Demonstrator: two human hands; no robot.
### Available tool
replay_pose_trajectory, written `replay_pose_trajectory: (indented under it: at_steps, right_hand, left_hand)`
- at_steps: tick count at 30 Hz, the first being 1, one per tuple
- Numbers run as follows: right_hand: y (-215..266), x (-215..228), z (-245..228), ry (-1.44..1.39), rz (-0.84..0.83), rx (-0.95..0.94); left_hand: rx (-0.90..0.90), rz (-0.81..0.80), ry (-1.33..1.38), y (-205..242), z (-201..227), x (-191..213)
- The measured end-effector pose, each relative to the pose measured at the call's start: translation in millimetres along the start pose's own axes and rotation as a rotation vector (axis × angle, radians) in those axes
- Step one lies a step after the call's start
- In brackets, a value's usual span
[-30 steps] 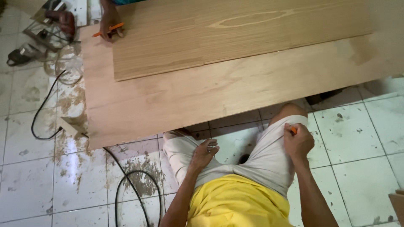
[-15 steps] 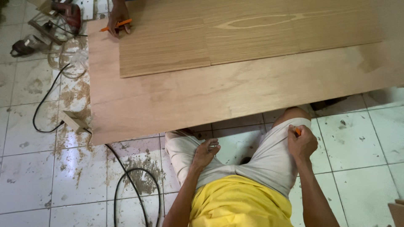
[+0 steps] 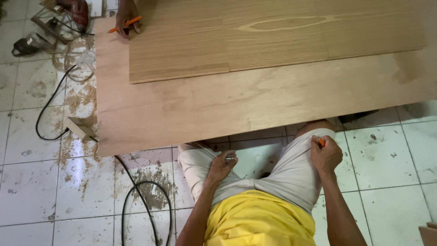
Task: The person organizes wooden boards on a large panel and uses a pencil to mark positions.
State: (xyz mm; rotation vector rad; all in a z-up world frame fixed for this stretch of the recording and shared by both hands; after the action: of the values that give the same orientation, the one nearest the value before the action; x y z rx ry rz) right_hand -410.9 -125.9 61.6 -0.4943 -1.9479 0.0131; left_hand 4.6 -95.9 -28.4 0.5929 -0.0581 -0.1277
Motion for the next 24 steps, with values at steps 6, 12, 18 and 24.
replay_pose_trajectory:
  at_steps: [6,12,18,24]
  right_hand:
    - [-4.3,-9.0,2.9,0.035,-0.009,-0.028]
    - [-13.7,-8.5,-15.6,-0.016,-0.003,0.011]
    - [-21.3,-25.8,-16.1,-0.034,-0.095,-0.033]
    - [-29.2,-37.9,-29.1,-0.069,-0.165,-0.014]
  left_hand:
    - [-0.017,-0.011,-0.042,1.0,1.5,-0.7]
    - [-0.122,0.046,-0.124,32.4,39.0,9.6]
    - [-0.222,0.385,-0.338,77.6,45.8,70.1]
    - [0.027,0.583,-0.228,99.8,29.4,103.7]
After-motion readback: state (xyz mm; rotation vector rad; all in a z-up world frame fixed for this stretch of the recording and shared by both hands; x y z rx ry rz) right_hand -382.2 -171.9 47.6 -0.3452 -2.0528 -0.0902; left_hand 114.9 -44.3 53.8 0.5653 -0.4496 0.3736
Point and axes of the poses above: each hand's wrist, its own y-axis away from the middle knuckle, its own x-axis out of the back of the hand, z = x × y, the point moved 9 cm from there along -y, towards the middle knuckle, and after that the axes turned 8 degrees about x, right-handed, at the moved point
